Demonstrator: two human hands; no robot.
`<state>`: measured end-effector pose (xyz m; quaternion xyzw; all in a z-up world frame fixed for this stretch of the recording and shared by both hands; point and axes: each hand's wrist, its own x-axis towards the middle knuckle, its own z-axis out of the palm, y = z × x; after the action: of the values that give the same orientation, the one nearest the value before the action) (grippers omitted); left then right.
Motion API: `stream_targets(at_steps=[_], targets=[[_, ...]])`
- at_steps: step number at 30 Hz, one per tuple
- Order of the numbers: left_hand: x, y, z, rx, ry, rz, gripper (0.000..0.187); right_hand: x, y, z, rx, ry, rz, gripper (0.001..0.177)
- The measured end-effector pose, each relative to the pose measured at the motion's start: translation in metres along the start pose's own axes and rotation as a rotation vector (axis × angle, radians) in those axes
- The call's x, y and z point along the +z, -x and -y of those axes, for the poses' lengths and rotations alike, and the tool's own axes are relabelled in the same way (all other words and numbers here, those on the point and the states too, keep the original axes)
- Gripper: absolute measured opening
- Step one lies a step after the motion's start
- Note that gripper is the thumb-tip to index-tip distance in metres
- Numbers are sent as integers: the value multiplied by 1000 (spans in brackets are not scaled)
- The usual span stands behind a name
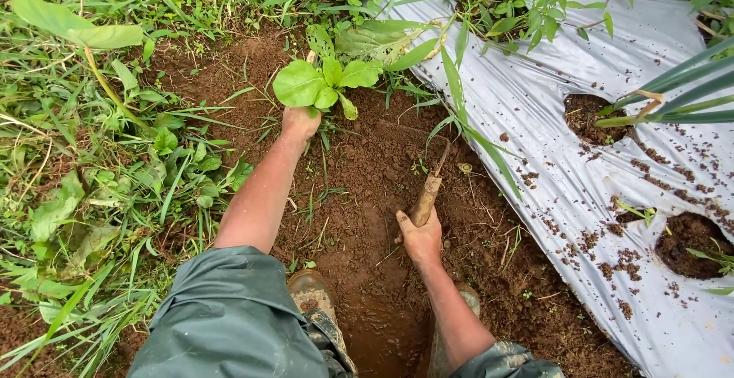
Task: The person kneels on the muddy ground beside a garden bed covered with white plastic mulch. They use a small hand hoe to loosen the soil and pull out weeds growing along the edge of the plastic sheeting, clearing the area around the planted crops.
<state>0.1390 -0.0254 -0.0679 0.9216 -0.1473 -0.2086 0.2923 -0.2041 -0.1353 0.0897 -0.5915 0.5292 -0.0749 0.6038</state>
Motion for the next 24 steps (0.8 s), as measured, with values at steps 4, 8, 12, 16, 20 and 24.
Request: stream_targets(at_steps=[4,8,12,16,20,24], targets=[[-2,-5,2,-12,-3,-1,45,-1,-9,-14,-12,-19,-7,23],[-5,-1,4,-20,-2,-5,51,-4,-10,-14,-12,-7,-15,22],[-8,31,18,-38,-15,-11,57,-1,-2,-6,-27,-30,-20,21],[-47,47,46,-68,-11,-20,62,1,15,12,-45,-78,-8,19],[-111,91,46,108,-557,-141,33,-1,9,-1,-130,-115,1,18],[-129,159,12,447,-980,2,23,-1,3,-21,-243,-95,3,19]])
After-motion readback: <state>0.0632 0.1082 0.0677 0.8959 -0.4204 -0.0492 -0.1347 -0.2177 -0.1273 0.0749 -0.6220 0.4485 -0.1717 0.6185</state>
